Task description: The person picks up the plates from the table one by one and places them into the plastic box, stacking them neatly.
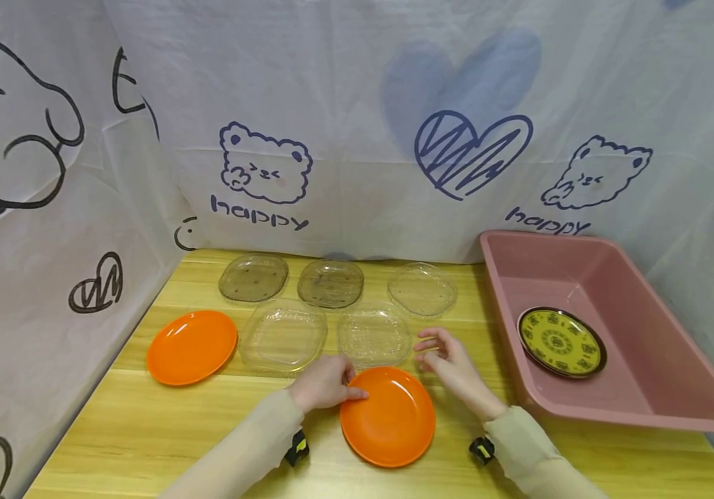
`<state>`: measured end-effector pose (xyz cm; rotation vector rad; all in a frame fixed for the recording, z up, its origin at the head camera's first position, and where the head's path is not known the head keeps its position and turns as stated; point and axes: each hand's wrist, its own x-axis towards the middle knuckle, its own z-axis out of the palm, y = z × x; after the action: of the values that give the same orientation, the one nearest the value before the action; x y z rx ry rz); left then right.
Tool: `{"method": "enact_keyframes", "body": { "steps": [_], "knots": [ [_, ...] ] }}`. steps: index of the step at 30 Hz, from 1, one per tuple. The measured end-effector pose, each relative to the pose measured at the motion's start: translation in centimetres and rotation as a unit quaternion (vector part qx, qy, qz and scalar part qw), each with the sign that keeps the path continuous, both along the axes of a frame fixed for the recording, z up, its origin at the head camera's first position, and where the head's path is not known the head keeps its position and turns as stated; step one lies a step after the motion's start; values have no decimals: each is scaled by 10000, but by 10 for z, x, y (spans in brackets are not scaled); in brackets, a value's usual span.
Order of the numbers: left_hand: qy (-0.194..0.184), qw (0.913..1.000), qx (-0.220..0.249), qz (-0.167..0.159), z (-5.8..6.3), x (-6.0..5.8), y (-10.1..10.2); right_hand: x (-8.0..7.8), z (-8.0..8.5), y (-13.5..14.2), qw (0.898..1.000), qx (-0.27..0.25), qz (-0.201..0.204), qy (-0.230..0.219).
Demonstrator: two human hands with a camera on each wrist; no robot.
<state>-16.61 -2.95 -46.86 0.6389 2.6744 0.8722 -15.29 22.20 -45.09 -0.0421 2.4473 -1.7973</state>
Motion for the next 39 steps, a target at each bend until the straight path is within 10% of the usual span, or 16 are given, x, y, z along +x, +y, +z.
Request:
{"method": "enact_keyframes", "body": {
  "steps": [39],
  "knots": [
    [-560, 9969, 391, -381, 2, -6, -2, 2, -5, 4, 9990, -381, 188, -169]
  ]
}}
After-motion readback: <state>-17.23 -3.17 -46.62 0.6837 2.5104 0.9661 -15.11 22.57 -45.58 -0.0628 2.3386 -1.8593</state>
